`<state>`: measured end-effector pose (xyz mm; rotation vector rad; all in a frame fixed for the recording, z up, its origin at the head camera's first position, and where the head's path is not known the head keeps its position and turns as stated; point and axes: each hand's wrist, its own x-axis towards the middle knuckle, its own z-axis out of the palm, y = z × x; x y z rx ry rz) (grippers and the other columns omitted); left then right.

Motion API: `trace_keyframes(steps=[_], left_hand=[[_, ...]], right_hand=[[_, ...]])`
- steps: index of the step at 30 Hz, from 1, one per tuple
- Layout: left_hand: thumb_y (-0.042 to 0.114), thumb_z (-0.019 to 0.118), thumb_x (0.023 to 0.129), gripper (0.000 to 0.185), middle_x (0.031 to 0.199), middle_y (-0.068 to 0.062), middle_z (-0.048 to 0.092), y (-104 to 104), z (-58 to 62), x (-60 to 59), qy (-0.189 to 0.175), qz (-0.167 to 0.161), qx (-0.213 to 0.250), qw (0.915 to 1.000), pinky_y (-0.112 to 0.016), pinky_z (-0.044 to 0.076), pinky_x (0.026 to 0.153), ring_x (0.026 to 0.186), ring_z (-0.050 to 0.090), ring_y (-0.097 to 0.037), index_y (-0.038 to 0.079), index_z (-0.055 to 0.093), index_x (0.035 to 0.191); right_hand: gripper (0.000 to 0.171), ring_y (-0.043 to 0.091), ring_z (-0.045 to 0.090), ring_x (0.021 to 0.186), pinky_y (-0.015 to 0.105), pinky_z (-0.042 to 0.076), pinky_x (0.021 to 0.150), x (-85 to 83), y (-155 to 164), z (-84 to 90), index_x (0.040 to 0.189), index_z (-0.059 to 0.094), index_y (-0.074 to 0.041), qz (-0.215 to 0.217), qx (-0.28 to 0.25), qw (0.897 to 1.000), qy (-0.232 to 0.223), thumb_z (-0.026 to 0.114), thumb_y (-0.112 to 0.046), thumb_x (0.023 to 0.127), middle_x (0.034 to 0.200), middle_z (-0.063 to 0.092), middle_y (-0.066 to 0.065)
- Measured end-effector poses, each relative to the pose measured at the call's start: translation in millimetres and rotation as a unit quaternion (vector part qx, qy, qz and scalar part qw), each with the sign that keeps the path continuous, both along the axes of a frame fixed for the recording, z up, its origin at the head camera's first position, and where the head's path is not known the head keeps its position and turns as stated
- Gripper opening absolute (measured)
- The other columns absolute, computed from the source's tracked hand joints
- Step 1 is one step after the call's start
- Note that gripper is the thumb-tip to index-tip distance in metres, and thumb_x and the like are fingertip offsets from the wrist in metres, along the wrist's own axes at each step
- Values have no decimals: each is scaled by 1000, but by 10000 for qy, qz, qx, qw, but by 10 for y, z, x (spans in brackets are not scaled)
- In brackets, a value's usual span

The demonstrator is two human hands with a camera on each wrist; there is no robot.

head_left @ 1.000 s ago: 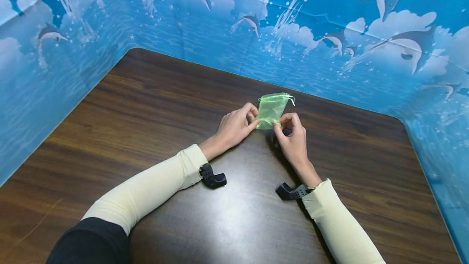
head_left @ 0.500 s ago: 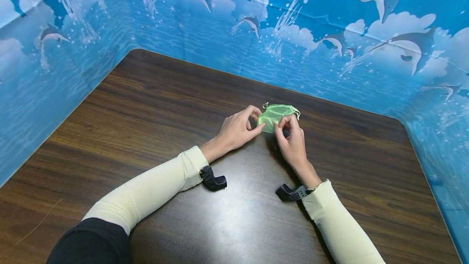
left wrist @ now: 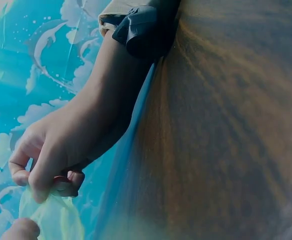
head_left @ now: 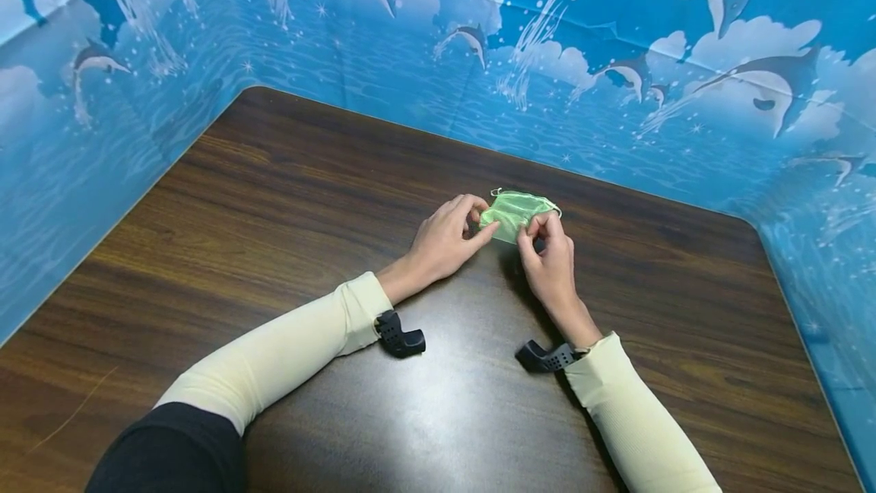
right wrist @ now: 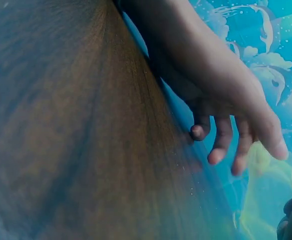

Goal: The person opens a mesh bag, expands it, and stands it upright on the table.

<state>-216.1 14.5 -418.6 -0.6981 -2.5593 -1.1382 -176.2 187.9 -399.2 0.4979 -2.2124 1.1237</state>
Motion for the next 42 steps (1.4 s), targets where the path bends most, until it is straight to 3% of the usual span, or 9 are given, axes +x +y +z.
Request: trace_keyframes(steps=[4,9,16,20,25,29,35,39,42], left_hand=[[43,57,93,25,88,8,61,6,-28,9,-347,94,95,9993,-26,43,59,72,55,-6,24,63,108],[24,60,93,7,89,8,64,1,-55,-11,-178,144,488,9985,-24,45,63,72,56,-5,22,63,98],[-3,56,81,29,81,1,47,10,-71,-19,-26,-76,1145,9934,-23,39,64,70,49,-14,14,54,104],[-7,53,78,37,75,-1,41,24,-66,-12,-25,-134,1360,9906,-24,35,61,66,41,-14,12,51,110],[11,59,86,39,86,0,49,32,-54,-1,-102,56,541,9985,-24,38,55,63,44,-9,15,45,123],[25,61,91,30,92,6,54,28,-36,-3,7,147,-204,9997,-24,39,52,62,49,-7,19,50,119],[9,55,87,26,79,6,51,-8,-15,-9,368,83,-254,9990,-26,40,55,67,48,-9,18,56,111],[27,59,89,29,92,6,57,-6,-22,-5,258,156,-435,9986,-29,46,61,82,54,-9,19,55,116],[38,60,91,26,98,8,61,-6,-32,-4,124,134,-479,9987,-29,47,59,80,58,-7,22,58,111]], right_hand=[[13,10,42,60,35,35,52,-80,73,-148,83,43,5,89,140,9999,29,55,8,88,66,45,11],[13,10,43,61,30,35,53,-138,134,-251,85,45,0,194,306,9993,28,56,2,90,70,46,7],[11,11,47,68,25,36,57,-119,149,-262,85,46,-5,197,604,9979,119,56,-3,90,75,48,4],[11,13,46,70,23,33,59,-101,145,-250,85,47,-6,137,908,9955,256,56,-6,91,75,49,4],[11,14,47,71,25,35,60,-94,147,-250,85,47,-6,150,1019,9938,417,57,-6,91,76,50,4],[12,16,49,72,30,38,62,-102,151,-255,85,47,-5,306,1053,9930,439,59,-4,89,78,50,5],[15,15,48,65,24,35,58,-126,152,-243,85,46,-5,67,846,9960,288,61,-6,89,72,49,4],[14,11,47,64,28,39,57,-132,152,-249,86,44,-3,313,607,9976,147,58,-3,91,73,47,4],[13,10,47,65,33,41,58,-124,149,-248,87,44,-3,492,633,9967,138,56,-3,91,74,46,4]])
